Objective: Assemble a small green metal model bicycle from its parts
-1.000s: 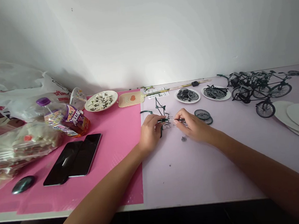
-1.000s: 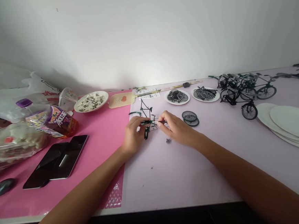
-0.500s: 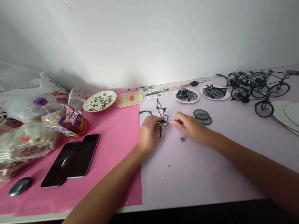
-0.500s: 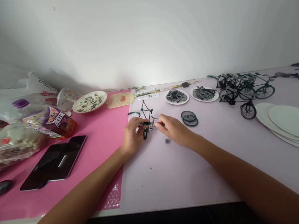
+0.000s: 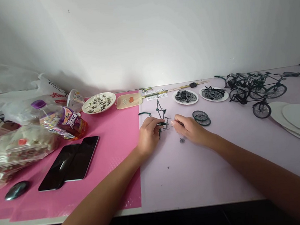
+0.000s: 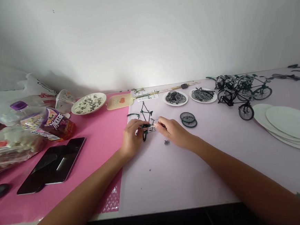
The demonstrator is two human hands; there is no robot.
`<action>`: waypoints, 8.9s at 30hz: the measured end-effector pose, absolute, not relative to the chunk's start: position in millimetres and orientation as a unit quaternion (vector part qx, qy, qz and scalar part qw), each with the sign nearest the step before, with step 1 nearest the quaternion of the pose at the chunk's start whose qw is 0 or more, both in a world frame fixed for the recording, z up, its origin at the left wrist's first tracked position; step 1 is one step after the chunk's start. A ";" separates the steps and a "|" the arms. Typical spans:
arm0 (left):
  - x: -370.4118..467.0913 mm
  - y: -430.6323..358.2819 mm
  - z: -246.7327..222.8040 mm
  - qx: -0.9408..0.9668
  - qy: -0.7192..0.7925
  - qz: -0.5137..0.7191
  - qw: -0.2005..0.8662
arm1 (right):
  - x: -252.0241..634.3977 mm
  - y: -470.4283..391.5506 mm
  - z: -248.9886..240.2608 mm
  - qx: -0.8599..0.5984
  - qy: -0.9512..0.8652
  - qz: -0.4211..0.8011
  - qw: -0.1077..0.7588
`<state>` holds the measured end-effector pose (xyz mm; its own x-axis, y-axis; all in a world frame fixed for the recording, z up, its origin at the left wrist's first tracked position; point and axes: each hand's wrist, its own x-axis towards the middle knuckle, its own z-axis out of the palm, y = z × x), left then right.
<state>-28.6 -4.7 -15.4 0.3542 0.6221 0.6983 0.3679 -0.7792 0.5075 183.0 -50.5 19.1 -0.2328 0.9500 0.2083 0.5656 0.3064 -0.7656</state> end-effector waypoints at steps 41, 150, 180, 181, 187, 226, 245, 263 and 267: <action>-34.2 0.2 -8.3 0.810 0.303 0.485 0.128 | 180.4 -47.7 10.0 -0.493 -0.729 0.255 0.400; -40.5 8.7 18.7 0.499 0.330 0.366 0.713 | 179.0 -33.5 -3.1 -0.451 -0.656 0.147 0.587; -30.1 -8.9 23.6 0.576 0.247 0.250 0.739 | 170.1 -43.6 -1.4 -0.397 -0.671 0.114 0.616; -28.5 -10.8 24.5 0.582 0.260 0.256 0.727 | 169.8 -43.7 -1.2 -0.398 -0.673 0.111 0.614; -25.0 -13.7 26.2 0.606 0.305 0.293 0.673 | 184.0 -36.3 3.8 -0.429 -0.725 0.067 0.534; -25.2 -5.2 10.3 0.604 0.360 0.478 0.526 | 250.1 -22.6 30.7 -0.676 -0.663 0.016 0.322; -25.4 -10.6 21.0 0.625 0.327 0.431 0.563 | 178.2 -37.8 1.9 -0.462 -0.618 0.210 0.600; -26.0 -8.4 16.2 0.626 0.337 0.416 0.567 | 178.6 -37.8 -0.6 -0.462 -0.635 0.188 0.589; -26.6 -10.2 16.2 0.636 0.351 0.403 0.556 | 178.9 -37.8 0.6 -0.445 -0.644 0.185 0.594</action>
<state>-26.6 -10.2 16.2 0.4281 0.8953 0.1229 -0.0019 -0.1351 0.9908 178.9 -37.8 0.6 0.1025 0.7932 0.6002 0.3534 0.5350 -0.7674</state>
